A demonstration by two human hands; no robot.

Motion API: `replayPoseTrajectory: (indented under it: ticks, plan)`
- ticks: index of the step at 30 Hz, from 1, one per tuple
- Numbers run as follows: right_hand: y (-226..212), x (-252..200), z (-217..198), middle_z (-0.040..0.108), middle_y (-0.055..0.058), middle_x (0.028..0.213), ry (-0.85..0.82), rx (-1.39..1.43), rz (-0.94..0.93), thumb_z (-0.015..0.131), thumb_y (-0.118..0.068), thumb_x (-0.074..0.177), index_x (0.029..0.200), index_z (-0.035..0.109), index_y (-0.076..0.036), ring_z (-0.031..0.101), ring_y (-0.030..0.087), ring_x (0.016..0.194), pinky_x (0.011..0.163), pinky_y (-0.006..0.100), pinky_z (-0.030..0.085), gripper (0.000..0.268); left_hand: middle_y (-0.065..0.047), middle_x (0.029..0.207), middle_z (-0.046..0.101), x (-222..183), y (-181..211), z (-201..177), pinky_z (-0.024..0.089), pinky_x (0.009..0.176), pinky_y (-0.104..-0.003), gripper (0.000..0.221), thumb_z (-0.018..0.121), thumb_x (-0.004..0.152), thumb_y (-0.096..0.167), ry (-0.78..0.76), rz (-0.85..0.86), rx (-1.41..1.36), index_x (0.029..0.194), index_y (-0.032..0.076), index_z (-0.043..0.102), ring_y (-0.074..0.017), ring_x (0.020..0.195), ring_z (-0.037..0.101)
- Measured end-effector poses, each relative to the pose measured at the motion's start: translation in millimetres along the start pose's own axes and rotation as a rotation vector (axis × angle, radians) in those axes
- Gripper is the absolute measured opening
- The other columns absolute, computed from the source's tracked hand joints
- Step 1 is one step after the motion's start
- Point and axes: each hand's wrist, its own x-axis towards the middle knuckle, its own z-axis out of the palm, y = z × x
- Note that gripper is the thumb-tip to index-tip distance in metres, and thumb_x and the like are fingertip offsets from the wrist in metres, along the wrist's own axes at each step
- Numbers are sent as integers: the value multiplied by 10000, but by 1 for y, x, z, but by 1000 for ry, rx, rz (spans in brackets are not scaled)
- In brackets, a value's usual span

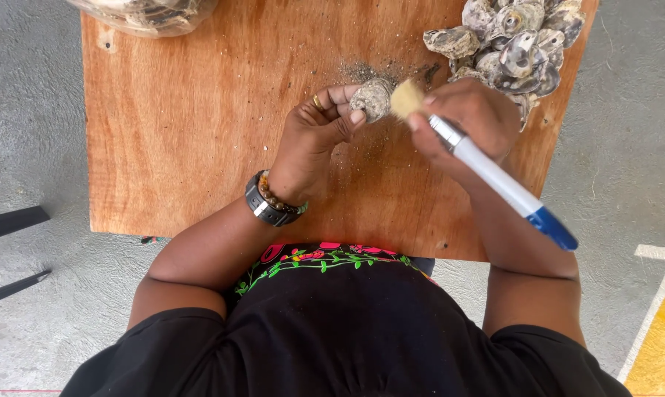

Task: Cleaning and brushing sand or debris off oyster shells using a small brush.

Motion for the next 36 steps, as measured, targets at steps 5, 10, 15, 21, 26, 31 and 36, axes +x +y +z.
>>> replayPoseTrajectory:
  ticks: [5, 10, 15, 21, 26, 31, 36]
  plan:
    - [7, 3, 15, 635, 75, 679, -63, -350, -348, 826, -76, 936, 848, 600, -61, 663, 165, 586, 415, 252, 500, 243, -24, 1070, 736, 2, 0, -5, 514, 756, -222, 310, 710, 980, 49, 48, -129, -74, 1285, 31, 659, -72, 899, 654]
    - [8, 0, -5, 636, 70, 759, -43, -246, -129, 802, -18, 1066, 937, 594, -38, 684, 169, 651, 485, 272, 530, 245, -13, 1059, 729, 2, 2, -2, 531, 768, -227, 308, 705, 973, 43, 53, -153, -129, 1277, 39, 658, -67, 895, 656]
    - [1, -11, 12, 646, 111, 697, -81, 116, -169, 810, 23, 974, 921, 628, 34, 665, 140, 536, 392, 229, 474, 190, -8, 1062, 725, 2, 2, -5, 530, 765, -223, 295, 690, 977, 48, 64, -179, -150, 1269, 44, 655, -63, 907, 656]
    - [7, -1, -2, 677, 74, 809, -112, -358, -259, 832, -90, 1079, 984, 603, -59, 732, 187, 717, 574, 284, 616, 250, -6, 976, 695, 2, 1, -6, 505, 716, -234, 263, 678, 1010, 63, 7, -204, -232, 1272, 44, 667, -81, 798, 605]
    - [-16, 14, 4, 650, 76, 675, -86, -206, -332, 824, -155, 921, 862, 620, -62, 658, 159, 549, 428, 279, 521, 232, -3, 1014, 709, 2, 5, -1, 517, 747, -237, 245, 661, 999, 52, 52, -235, -234, 1243, 37, 666, -78, 839, 618]
    - [13, -1, -1, 645, 73, 729, -108, -341, -272, 814, -76, 1006, 917, 603, -60, 675, 164, 617, 467, 271, 538, 230, -20, 1030, 718, 2, 3, -1, 515, 740, -234, 254, 678, 990, 53, 20, -193, -187, 1243, 29, 669, -80, 849, 623]
    - [4, -9, -10, 647, 94, 829, -38, -122, -1, 780, -13, 1092, 1032, 602, -23, 680, 166, 671, 495, 293, 545, 188, -19, 1071, 726, -7, 5, 11, 536, 811, -232, 262, 705, 968, 12, 1, 26, 71, 1226, 29, 664, -76, 913, 636]
